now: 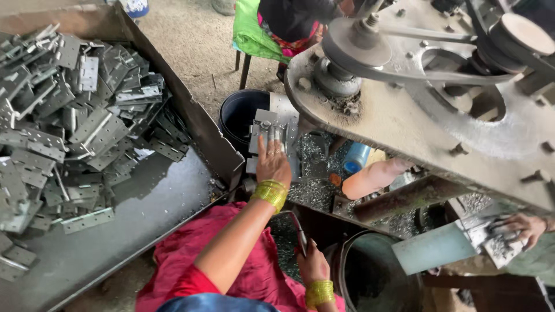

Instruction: The person repeatedly picks small metal hinge-like parts from a bin, places each into a press machine, and operates the lever to press the part. After each press, the person removes the part and returns it to the bin, continuing the cycle.

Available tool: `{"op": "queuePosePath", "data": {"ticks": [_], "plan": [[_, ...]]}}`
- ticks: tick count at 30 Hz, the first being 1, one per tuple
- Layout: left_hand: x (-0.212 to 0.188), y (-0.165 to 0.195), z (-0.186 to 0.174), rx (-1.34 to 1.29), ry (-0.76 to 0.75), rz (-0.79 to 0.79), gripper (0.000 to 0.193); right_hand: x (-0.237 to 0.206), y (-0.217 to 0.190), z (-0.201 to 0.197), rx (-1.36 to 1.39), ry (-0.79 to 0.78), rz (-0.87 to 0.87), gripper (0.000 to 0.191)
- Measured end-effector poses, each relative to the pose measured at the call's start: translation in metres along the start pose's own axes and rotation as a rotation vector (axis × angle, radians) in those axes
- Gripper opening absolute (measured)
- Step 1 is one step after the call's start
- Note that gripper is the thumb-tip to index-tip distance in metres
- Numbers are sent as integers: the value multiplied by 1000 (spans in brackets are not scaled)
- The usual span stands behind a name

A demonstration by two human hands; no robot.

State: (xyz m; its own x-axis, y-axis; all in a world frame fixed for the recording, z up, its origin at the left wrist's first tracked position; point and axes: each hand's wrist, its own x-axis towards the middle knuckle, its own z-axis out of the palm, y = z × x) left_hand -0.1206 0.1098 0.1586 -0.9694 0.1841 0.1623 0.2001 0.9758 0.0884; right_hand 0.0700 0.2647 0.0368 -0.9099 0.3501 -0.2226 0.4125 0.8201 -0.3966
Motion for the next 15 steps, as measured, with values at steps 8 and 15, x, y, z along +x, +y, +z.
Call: {"op": "queuePosePath", "data": {"ticks": [8, 15], "plan": [[23, 0, -7, 120, -95, 0, 49, 29, 19, -22, -115, 47, -148, 45], [21, 6, -3, 50, 33, -47, 47, 9, 30, 28, 9, -1, -75, 43]]}}
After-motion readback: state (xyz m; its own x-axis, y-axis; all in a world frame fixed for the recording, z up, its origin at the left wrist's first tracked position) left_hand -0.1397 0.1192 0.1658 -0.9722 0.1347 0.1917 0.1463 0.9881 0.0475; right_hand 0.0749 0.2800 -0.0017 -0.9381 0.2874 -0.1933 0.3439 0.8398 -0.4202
